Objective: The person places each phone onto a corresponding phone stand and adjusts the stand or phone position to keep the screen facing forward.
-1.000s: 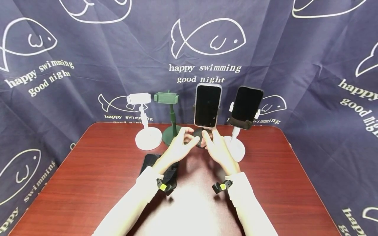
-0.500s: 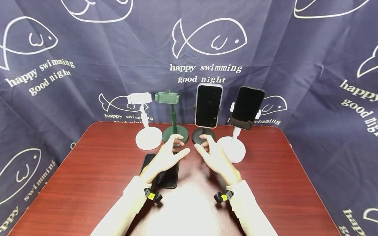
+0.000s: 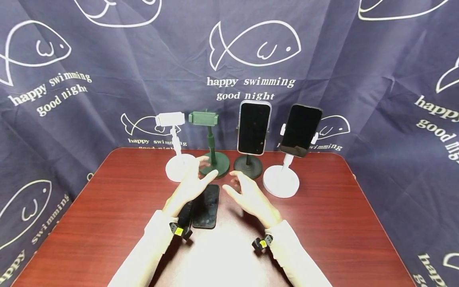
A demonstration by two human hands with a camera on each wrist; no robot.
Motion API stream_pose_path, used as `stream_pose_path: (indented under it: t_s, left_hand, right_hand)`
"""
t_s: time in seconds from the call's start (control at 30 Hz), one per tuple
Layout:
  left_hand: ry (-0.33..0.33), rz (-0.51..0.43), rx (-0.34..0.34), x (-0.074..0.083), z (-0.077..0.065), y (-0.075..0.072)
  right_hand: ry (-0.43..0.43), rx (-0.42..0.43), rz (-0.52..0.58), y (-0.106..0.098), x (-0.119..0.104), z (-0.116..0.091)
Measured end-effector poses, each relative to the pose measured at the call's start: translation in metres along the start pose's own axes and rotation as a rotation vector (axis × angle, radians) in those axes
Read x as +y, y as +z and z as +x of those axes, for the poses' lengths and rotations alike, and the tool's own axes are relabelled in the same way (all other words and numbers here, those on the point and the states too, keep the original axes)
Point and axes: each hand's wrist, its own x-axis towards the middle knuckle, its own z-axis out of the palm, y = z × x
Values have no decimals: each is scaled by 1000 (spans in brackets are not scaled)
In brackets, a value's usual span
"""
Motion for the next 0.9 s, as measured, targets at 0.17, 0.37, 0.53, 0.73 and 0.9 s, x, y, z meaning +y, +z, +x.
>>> stream_pose_path:
  t_s: [0.17, 0.37, 0.53, 0.73, 0.9]
  left_hand:
    - [-60, 13, -5, 0, 6, -10]
    - [-89, 69, 16, 1, 15, -21]
    - [-63, 71, 39, 8, 21, -31]
    - [-26, -5, 65, 27, 29, -46]
    - [-7, -51, 85, 37, 36, -55]
  right_hand:
    - [28, -63, 9, 14, 6, 9]
    - [39, -93, -83, 29, 12, 20]
    - [45, -95, -135, 39, 15, 27]
    - [51, -71, -152, 44, 16, 36]
    - [91, -82, -162, 47, 15, 41]
